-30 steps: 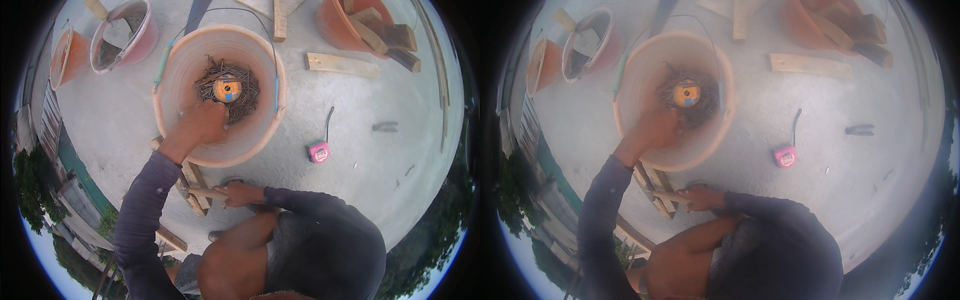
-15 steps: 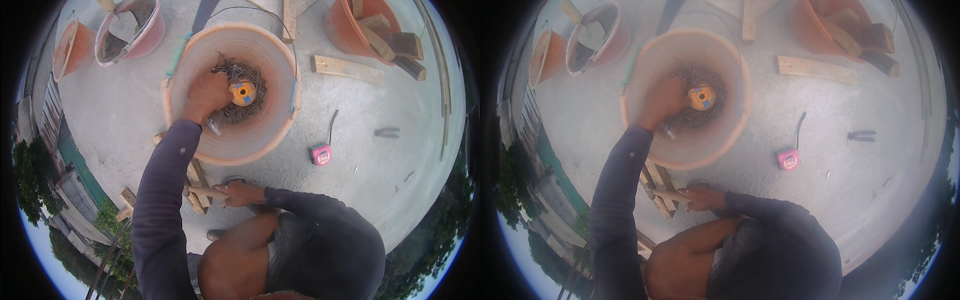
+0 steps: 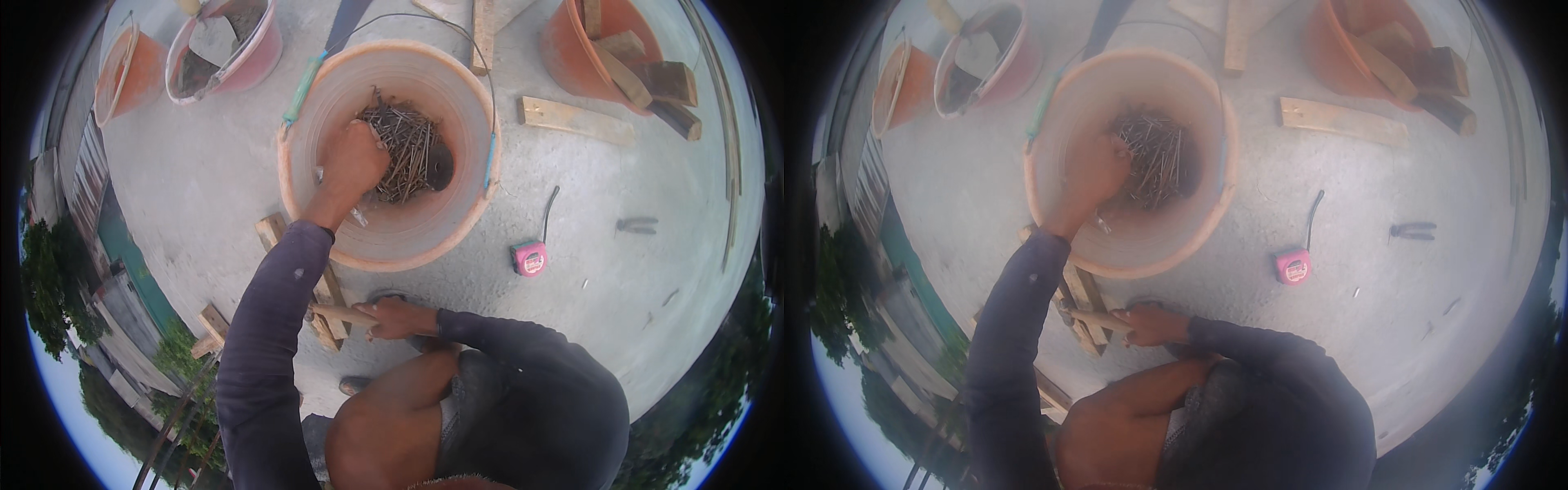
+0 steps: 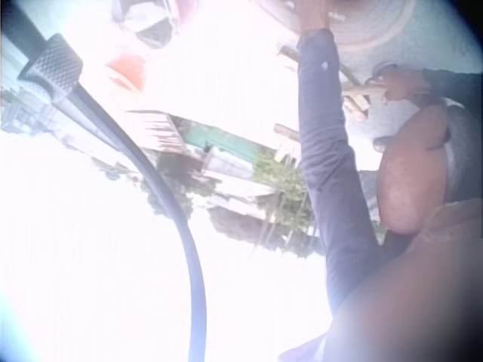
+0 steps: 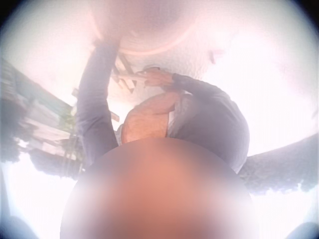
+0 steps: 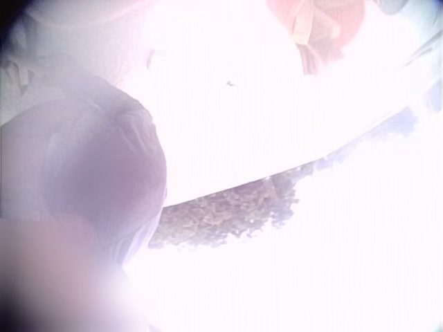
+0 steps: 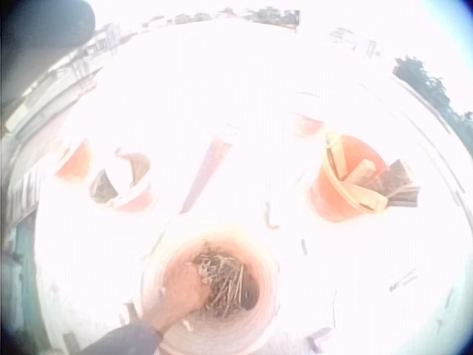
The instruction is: The person assembles a wooden frame by positioning planks on a concrete surface and securing them with nails using a hammer. They repeatedly retrieve nails from a bucket and hammer them into the wood to join the pieces.
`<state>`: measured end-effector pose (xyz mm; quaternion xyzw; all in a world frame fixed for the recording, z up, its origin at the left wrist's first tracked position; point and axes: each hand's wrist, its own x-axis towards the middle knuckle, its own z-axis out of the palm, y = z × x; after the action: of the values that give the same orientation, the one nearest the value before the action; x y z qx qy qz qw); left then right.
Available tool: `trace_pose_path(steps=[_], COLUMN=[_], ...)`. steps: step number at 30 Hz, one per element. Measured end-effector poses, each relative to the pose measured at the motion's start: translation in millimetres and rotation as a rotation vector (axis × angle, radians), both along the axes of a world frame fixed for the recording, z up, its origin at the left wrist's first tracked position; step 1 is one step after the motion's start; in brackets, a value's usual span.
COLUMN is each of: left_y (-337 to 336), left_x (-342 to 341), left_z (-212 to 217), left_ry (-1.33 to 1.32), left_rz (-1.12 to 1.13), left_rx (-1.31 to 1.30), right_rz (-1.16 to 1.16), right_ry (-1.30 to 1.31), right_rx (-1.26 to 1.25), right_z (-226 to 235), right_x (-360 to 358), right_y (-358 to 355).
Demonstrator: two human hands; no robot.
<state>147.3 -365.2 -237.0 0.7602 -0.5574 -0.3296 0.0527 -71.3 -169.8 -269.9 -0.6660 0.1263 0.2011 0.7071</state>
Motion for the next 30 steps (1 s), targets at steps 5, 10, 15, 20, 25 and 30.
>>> trace_pose_path(steps=[5, 10, 15, 20, 25, 30], left_y=[-32.5, -30.7, -15.6, -18.1, -14.5, -23.1], left_x=[-13.5, -10.6, 5.2, 21.3, 15.6, 21.0], left_z=[19.7, 11.8, -5.6, -2.2, 20.1, 41.6], left_ry=[-0.178, -0.185, -0.194, 0.015, 0.149, 0.315], left_rz=[0.083, 0.078, 0.059, -0.147, -0.169, 0.003], left_rx=[0.053, 0.147, 0.128, 0.139, 0.218, 0.338], right_rz=[0.017, 0.014, -0.006, 0.036, 0.011, 0.039], right_ry=[-0.014, -0.009, -0.056, 0.02, -0.026, 0.002], right_rx=[-0.033, -0.007, -0.042, -0.012, -0.046, -0.042], right_z=[4.6, 3.9, 1.0, -0.1, 1.1, -4.5], right_x=[2.5, 3.9, 5.2, 6.2, 6.8, 5.8], right_y=[-1.1, -2.3, 0.8, 2.8, 2.6, 5.2])
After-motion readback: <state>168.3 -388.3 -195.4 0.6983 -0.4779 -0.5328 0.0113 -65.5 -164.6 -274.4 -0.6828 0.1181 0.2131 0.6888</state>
